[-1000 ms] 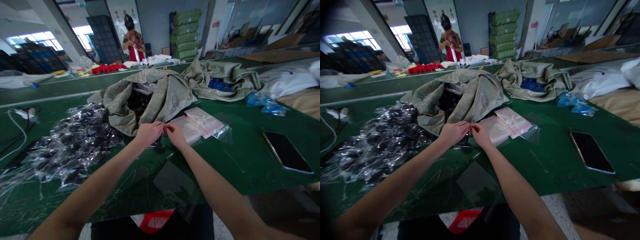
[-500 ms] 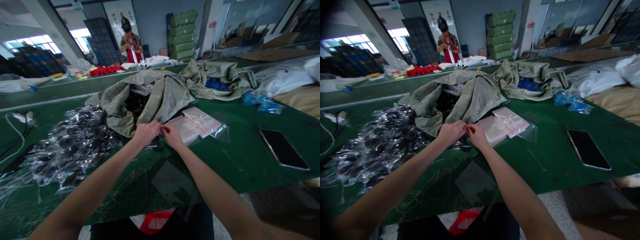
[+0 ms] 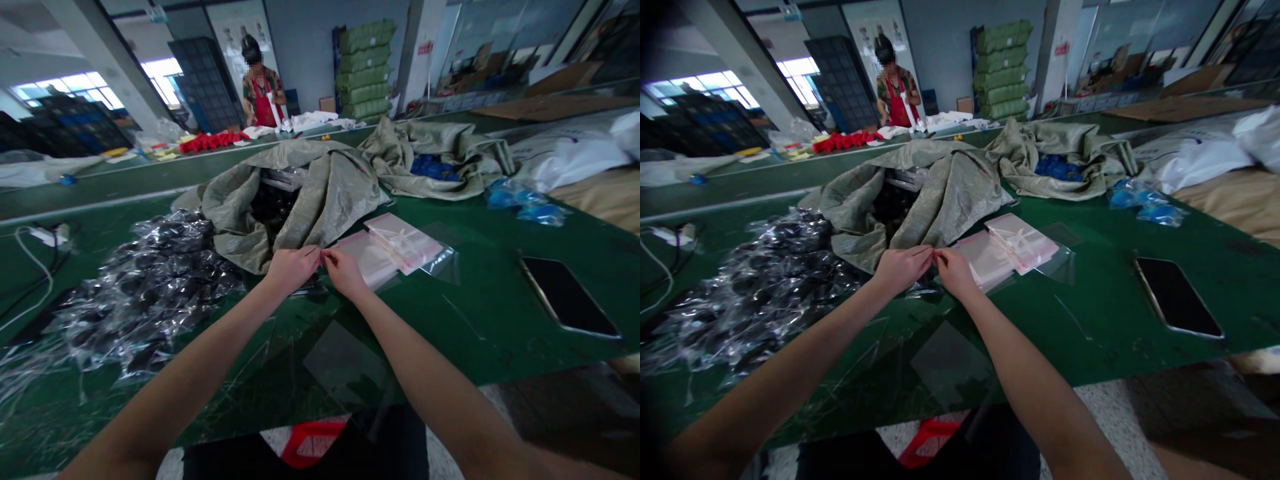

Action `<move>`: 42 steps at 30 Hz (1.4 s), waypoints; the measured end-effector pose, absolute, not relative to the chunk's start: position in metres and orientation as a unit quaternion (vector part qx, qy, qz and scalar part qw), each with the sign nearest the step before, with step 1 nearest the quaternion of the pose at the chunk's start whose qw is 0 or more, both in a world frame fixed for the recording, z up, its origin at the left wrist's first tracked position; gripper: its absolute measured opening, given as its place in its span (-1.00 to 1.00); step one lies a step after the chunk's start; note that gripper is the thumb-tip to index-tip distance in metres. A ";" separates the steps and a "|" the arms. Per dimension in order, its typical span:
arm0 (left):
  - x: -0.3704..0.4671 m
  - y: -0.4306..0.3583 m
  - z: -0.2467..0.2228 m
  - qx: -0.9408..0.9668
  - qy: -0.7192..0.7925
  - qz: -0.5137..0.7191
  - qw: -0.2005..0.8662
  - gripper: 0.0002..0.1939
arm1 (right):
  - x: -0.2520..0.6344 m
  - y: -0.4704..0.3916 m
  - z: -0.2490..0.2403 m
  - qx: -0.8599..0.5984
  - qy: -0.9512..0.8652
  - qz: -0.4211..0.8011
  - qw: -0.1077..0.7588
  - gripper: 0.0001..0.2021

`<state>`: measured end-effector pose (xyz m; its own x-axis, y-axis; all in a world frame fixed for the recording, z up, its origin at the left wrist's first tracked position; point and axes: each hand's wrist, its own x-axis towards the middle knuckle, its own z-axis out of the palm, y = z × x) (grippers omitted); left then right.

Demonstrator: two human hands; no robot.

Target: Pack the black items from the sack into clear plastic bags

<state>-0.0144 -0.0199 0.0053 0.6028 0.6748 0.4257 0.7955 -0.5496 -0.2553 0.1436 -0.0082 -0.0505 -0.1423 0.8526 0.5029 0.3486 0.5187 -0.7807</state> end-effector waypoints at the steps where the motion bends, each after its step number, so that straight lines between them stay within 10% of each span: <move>1: -0.014 -0.020 0.005 -0.869 -0.423 -0.139 0.217 -0.67 | 0.144 -0.009 -0.050 -0.425 -0.712 0.245 0.502 -0.81; 28: -0.008 -0.009 0.002 -0.766 -0.574 -0.266 0.116 -0.83 | 0.142 -0.015 -0.044 -0.470 -0.672 0.275 0.501 -0.90; 36: -0.044 0.018 0.022 -0.412 -0.503 -0.657 -0.382 -0.92 | 0.135 -0.010 -0.052 -0.432 -0.542 0.459 0.556 -0.92; 42: -0.091 -0.001 0.039 -0.313 -0.408 -0.663 -0.544 -0.76 | 0.135 -0.006 -0.055 -0.426 -0.487 0.544 0.534 -0.94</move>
<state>-0.0910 -0.0009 0.0392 -0.2109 0.9771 -0.0292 -0.4656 -0.0742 0.8819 0.1348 -0.0055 -0.0551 -0.0661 0.9962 0.0574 -0.1656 0.0458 -0.9851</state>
